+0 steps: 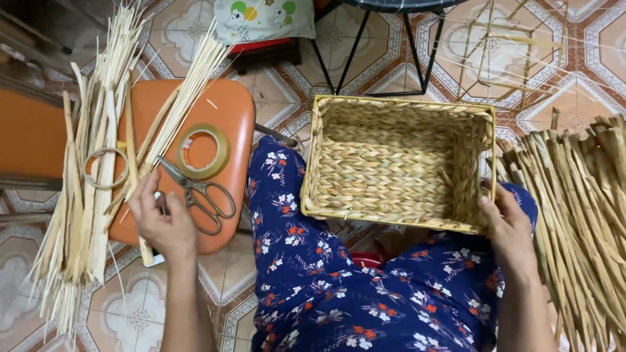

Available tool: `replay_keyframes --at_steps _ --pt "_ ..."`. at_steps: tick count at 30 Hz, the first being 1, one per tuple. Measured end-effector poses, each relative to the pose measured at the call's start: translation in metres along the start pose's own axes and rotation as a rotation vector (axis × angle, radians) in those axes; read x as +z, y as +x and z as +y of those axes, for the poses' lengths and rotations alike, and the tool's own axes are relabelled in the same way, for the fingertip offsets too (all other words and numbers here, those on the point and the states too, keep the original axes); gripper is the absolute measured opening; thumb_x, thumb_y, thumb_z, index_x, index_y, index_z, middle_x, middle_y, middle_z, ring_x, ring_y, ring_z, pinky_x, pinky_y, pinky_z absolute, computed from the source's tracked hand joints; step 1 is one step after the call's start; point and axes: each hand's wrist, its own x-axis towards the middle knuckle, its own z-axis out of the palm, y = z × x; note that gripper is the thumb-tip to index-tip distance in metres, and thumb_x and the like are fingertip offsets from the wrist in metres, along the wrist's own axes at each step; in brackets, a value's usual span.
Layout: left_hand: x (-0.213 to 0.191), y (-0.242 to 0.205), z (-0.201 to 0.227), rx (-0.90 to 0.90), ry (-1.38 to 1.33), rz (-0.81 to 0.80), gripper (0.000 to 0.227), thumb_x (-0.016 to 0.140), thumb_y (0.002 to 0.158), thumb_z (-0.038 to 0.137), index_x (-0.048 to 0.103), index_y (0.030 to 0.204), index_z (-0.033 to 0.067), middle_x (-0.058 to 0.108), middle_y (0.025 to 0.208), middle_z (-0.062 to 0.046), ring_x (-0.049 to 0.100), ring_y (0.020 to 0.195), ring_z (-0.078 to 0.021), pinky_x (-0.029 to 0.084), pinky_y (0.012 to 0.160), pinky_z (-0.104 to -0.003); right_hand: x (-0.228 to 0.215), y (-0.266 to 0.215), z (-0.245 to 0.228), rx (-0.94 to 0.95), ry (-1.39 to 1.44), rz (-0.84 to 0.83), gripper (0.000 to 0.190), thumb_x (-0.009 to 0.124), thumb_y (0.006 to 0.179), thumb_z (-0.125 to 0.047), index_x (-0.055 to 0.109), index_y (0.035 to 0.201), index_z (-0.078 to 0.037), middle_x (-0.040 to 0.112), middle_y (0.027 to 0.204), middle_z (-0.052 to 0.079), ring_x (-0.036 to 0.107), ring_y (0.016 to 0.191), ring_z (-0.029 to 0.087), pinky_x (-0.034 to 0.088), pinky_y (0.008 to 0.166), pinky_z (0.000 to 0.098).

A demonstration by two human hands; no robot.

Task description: Trim and finish a hand-woven basket using scissors.

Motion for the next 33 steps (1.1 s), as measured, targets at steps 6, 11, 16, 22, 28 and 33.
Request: replay_keyframes --at_steps 6,11,16,22,28,33 --pt "0.004 -0.011 -0.023 -0.355 0.043 -0.183 0.037 0.061 0.104 0.014 0.066 0.140 0.0080 0.062 0.128 -0.017 0.065 0.107 -0.0220 0.055 0.093 -0.030 0.008 -0.008 -0.011 -0.396 0.006 0.308 0.033 0.060 0.110 -0.006 0.060 0.141 0.005 0.066 0.132 0.010 0.062 0.118 0.013 0.049 0.105 0.0270" --pt "0.043 -0.012 0.007 -0.072 0.516 -0.303 0.068 0.078 0.093 0.041 0.057 0.146 0.0047 0.042 0.152 -0.027 0.042 0.134 -0.0453 0.037 0.105 -0.057 0.012 -0.028 -0.034 -0.499 0.146 0.374 0.024 0.058 0.111 0.000 0.063 0.134 0.005 0.068 0.129 0.010 0.064 0.118 0.013 0.051 0.107 0.0272" --pt "0.051 -0.010 -0.001 -0.217 0.537 -0.273 0.071 0.082 0.083 0.041 0.059 0.145 0.0152 0.035 0.160 -0.024 0.036 0.138 -0.0439 0.032 0.105 -0.061 0.006 -0.042 -0.038 -0.422 0.154 0.365 0.022 0.057 0.109 0.001 0.067 0.128 0.005 0.070 0.120 0.007 0.065 0.110 0.012 0.052 0.101 0.0258" --pt "0.048 -0.003 -0.016 -0.272 0.505 -0.235 0.057 0.080 0.082 0.027 0.065 0.137 0.0230 0.035 0.161 -0.020 0.033 0.143 -0.0420 0.029 0.109 -0.062 0.018 -0.049 -0.051 -0.390 0.210 0.289 0.020 0.056 0.110 -0.001 0.067 0.125 0.004 0.071 0.116 0.006 0.067 0.106 0.012 0.055 0.098 0.0259" --pt "0.040 0.008 -0.011 -0.285 0.419 -0.141 0.046 0.068 0.087 0.012 0.067 0.132 0.0184 0.052 0.144 -0.021 0.050 0.124 -0.0426 0.041 0.098 -0.059 0.061 -0.055 -0.069 -0.377 0.187 0.108 0.020 0.056 0.108 -0.001 0.068 0.123 0.003 0.072 0.113 0.008 0.068 0.103 0.012 0.055 0.095 0.0268" --pt "0.016 0.008 -0.057 -0.272 0.261 -0.113 0.040 0.057 0.098 0.002 0.066 0.135 0.0117 0.075 0.112 -0.018 0.075 0.099 -0.0311 0.057 0.092 -0.043 0.101 -0.061 -0.074 -0.384 0.170 -0.096 0.021 0.056 0.104 0.000 0.069 0.120 0.002 0.073 0.111 0.009 0.070 0.102 0.014 0.057 0.094 0.0276"
